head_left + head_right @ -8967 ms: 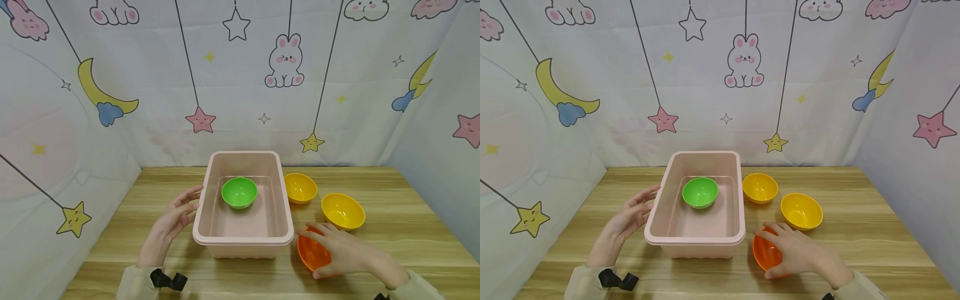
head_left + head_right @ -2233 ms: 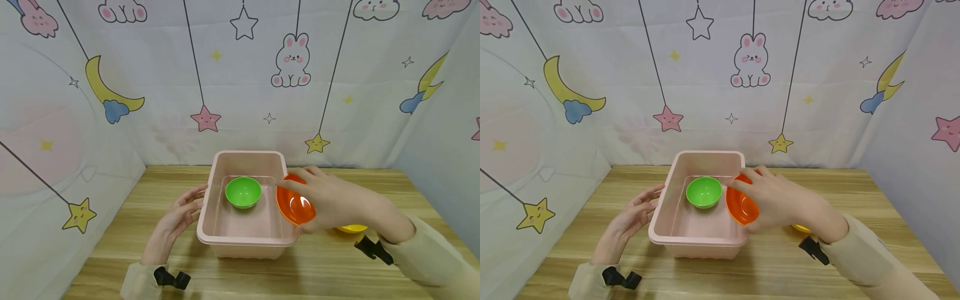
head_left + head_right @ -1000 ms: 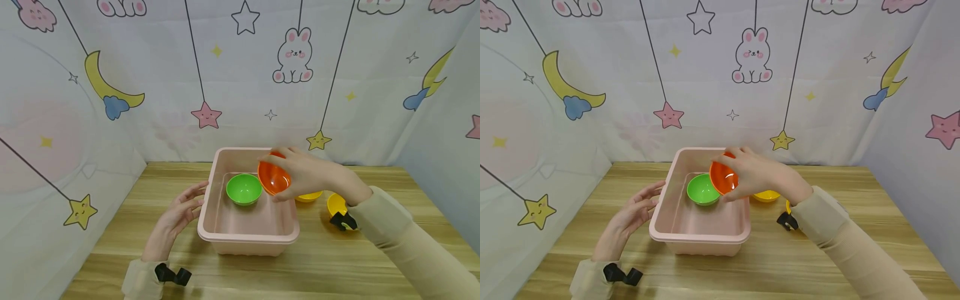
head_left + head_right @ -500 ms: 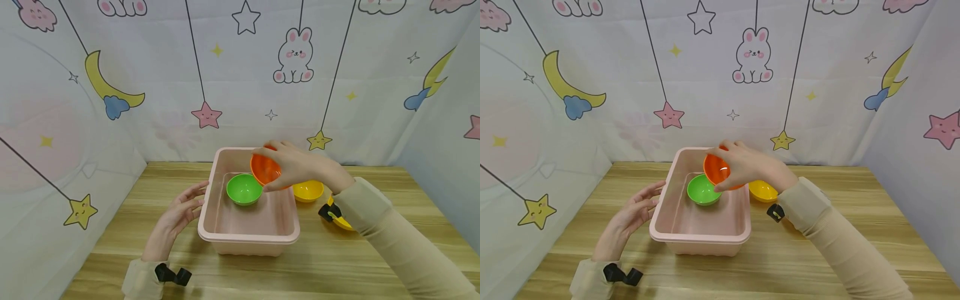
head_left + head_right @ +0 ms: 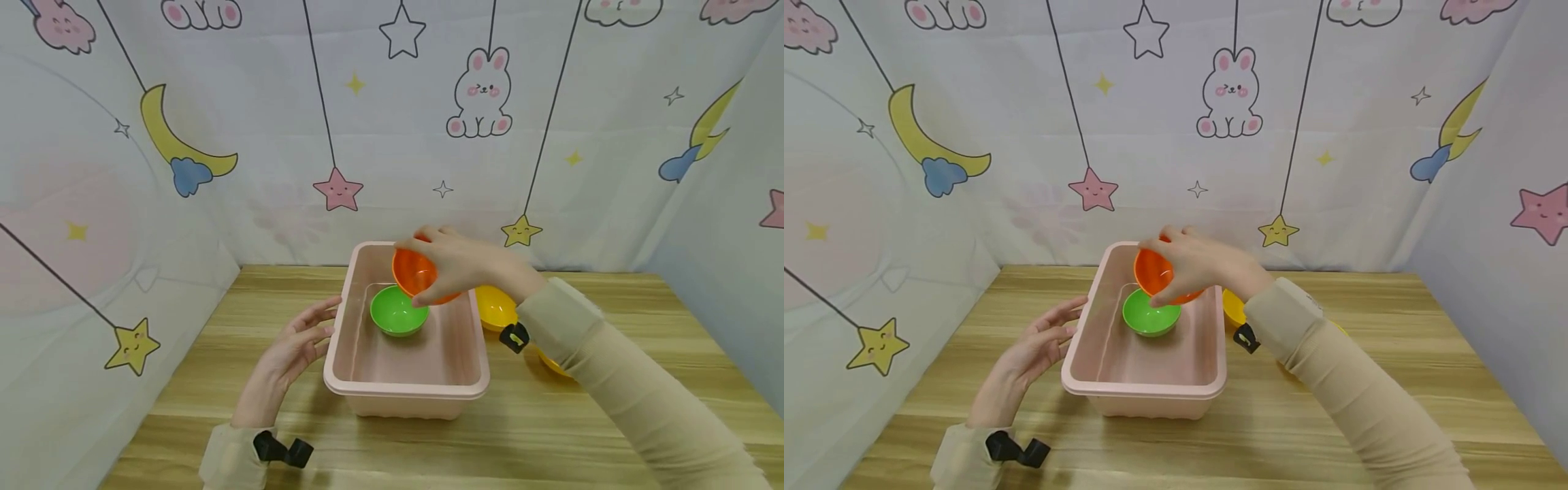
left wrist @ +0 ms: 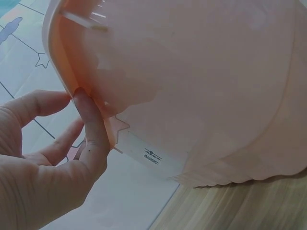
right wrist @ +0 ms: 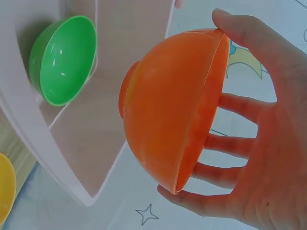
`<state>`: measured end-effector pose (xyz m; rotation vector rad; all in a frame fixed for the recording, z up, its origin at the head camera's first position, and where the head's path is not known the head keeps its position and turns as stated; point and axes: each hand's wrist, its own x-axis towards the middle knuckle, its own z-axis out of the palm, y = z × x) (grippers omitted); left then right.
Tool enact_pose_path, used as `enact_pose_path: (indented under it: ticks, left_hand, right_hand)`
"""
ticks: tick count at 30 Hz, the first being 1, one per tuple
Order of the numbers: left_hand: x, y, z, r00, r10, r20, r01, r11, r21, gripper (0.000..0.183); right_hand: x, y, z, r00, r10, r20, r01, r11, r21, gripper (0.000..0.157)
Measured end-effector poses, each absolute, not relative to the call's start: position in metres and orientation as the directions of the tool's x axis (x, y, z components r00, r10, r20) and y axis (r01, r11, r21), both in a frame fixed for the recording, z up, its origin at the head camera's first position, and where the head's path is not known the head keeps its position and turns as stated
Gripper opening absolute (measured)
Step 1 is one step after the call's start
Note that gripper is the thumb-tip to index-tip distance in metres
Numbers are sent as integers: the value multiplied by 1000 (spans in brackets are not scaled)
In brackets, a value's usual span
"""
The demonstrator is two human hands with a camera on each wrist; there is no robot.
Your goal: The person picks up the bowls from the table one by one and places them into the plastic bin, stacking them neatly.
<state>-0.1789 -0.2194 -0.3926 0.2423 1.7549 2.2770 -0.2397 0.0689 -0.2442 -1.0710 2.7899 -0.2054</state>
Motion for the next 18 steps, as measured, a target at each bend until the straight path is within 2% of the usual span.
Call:
enact_pose_path:
  ticks: [18]
  left_hand:
    - [-179,-220,-394,-954,300,-10,-91,-255,963,47]
  right_hand:
    - [-258,44,-262,-727,-671,-147,-649,741,-174,87]
